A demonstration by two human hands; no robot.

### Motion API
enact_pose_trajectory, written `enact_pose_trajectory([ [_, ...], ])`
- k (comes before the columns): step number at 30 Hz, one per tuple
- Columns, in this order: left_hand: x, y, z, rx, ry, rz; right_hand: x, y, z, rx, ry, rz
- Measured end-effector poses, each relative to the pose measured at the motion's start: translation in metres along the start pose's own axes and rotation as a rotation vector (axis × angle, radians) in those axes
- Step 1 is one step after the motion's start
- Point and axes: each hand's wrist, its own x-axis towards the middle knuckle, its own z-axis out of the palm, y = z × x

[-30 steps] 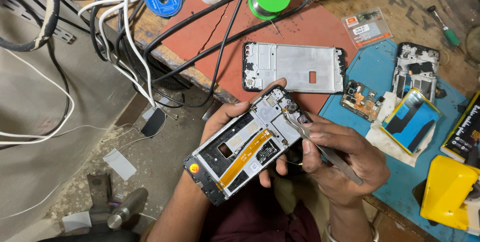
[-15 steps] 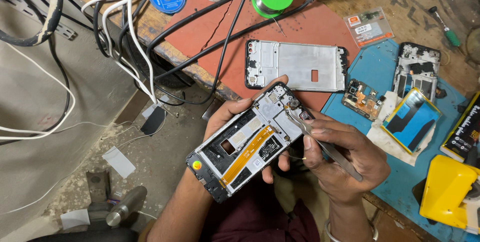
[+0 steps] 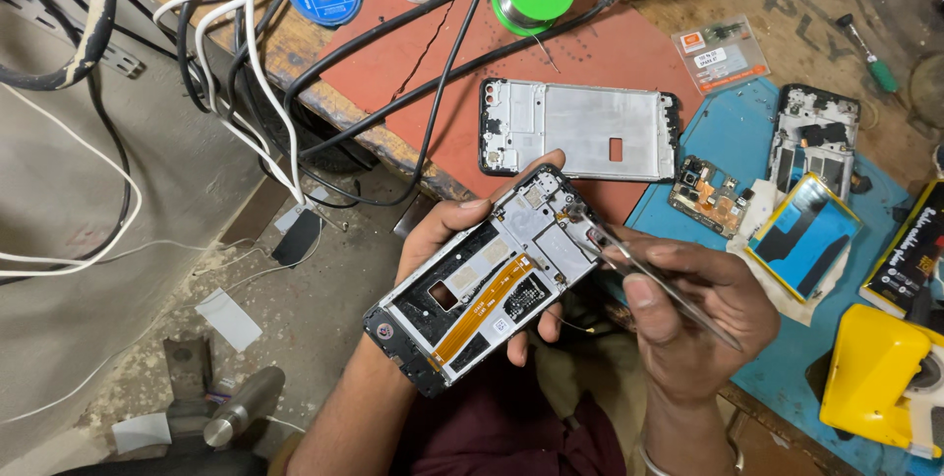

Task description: The person uses tweezers to remove small components from a disassembled smartphone chassis and places them into a replacement chassis. They then use a metal prying tool to scrape residue from the interior of the replacement chassis. The person continues to transfer small parts between the two phone bodies using tweezers.

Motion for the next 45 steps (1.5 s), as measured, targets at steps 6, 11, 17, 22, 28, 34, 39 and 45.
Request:
enact_pose_trajectory([
  [6, -0.003, 0.002, -0.003, -0.003, 0.020, -0.007, 0.000, 0.007, -0.007, 0.118, 0.125, -0.034],
  [11, -0.006, 0.005, -0.015, 0.059, 0.014, -0.004, -0.007, 0.011, -0.012, 0.115, 0.102, -0.058],
  [17, -0.006, 0.008, -0.023, 0.257, -0.019, 0.009, -0.003, 0.007, -0.008, 0.061, 0.096, -0.043],
  [22, -0.004, 0.007, -0.010, 0.341, 0.068, -0.024, 0.016, -0.009, 0.012, 0.230, 0.144, 0.024],
  [28, -0.015, 0.005, 0.016, 0.673, 0.157, -0.208, 0.036, -0.033, 0.010, 0.105, -0.068, 0.231],
  [34, -0.004, 0.008, 0.019, 0.229, 0.071, -0.223, 0.032, -0.043, -0.006, 0.027, -0.127, 0.293],
  [39, -0.009, 0.008, 0.022, 0.270, 0.094, -0.095, 0.015, -0.048, -0.012, 0.137, -0.031, 0.247],
  [45, 0.002, -0.002, 0.025, 0.346, 0.046, 0.068, 0.006, -0.045, -0.009, 0.109, 0.071, 0.214],
])
